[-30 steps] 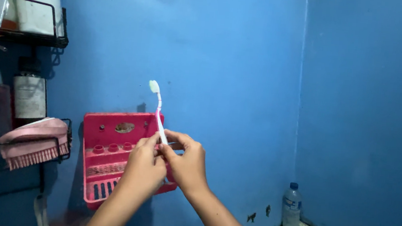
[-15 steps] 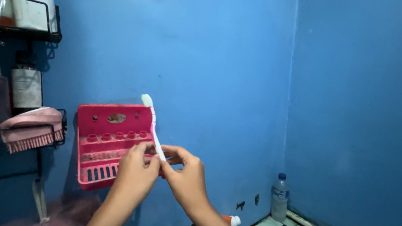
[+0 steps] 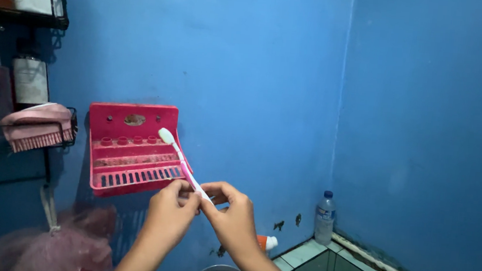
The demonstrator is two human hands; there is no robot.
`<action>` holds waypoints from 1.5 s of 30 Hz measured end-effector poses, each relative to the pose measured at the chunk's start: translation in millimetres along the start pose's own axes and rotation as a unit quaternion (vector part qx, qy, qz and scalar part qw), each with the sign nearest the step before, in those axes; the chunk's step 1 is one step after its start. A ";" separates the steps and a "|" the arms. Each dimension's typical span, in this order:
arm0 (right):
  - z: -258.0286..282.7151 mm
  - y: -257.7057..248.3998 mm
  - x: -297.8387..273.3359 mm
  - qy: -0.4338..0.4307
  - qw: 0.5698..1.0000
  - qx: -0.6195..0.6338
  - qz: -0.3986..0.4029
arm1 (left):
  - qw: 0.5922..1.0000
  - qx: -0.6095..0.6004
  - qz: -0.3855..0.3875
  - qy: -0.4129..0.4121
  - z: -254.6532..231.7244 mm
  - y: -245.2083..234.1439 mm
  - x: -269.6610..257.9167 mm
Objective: The person washes several bathroom items one by one in a large grey basin. They rinse toothbrushes, a toothpaste tube, a sponge, and a small white cap, then place each item back into a red wall-mounted holder.
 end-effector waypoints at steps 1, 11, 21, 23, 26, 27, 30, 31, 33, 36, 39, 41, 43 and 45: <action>-1.1 -2.9 -3.8 0.010 1.000 0.007 0.001 | 1.000 -0.004 0.004 -0.004 1.5 3.2 -4.0; -11.9 -31.6 -38.2 0.068 0.998 0.009 0.013 | 0.998 -0.024 0.038 -0.050 17.8 34.4 -36.0; -28.8 -61.3 -67.3 0.106 0.993 0.049 0.020 | 0.994 -0.072 0.061 -0.055 25.6 67.0 -66.8; -31.0 -69.6 -75.2 0.106 0.994 0.024 0.014 | 0.993 -0.073 0.064 -0.060 26.4 73.8 -73.5; -35.5 -80.0 -85.6 0.092 0.996 -0.003 0.013 | 0.992 -0.068 0.068 -0.083 31.1 83.2 -83.8; -37.9 -83.3 -88.9 0.086 0.996 -0.011 0.015 | 0.991 -0.065 0.069 -0.094 33.8 86.7 -87.8; -48.7 -92.0 -99.4 0.079 0.996 -0.042 0.023 | 0.989 -0.077 0.083 -0.098 43.4 98.0 -100.4; -53.8 -93.5 -103.9 0.089 0.995 -0.027 0.023 | 0.988 -0.076 0.084 -0.108 49.1 101.1 -104.4; -63.3 -96.0 -113.2 0.110 0.994 0.002 0.022 | 0.985 -0.075 0.086 -0.126 62.4 107.5 -111.5; -71.9 -102.2 -125.5 0.105 0.992 -0.067 0.019 | 0.970 -0.123 0.112 -0.177 87.2 119.1 -118.9; -78.6 -104.2 -135.6 0.103 0.994 -0.030 0.022 | 0.958 -0.178 0.131 -0.185 110.6 132.4 -124.5; -84.8 -107.9 -143.3 0.122 0.990 -0.070 0.027 | 0.953 -0.189 0.135 -0.196 127.7 140.1 -129.8; -90.2 -108.9 -151.8 0.128 0.988 -0.076 0.031 | 0.947 -0.200 0.139 -0.209 144.6 146.3 -135.6; -95.7 -109.8 -156.9 0.120 0.991 -0.051 0.032 | 0.940 -0.211 0.145 -0.224 159.3 154.1 -139.9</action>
Point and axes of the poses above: each hand's wrist, its own x-axis towards the middle knuckle, its own y-axis out of the palm, z = x × y, the point moved 5 cm from there along x, towards the middle knuckle
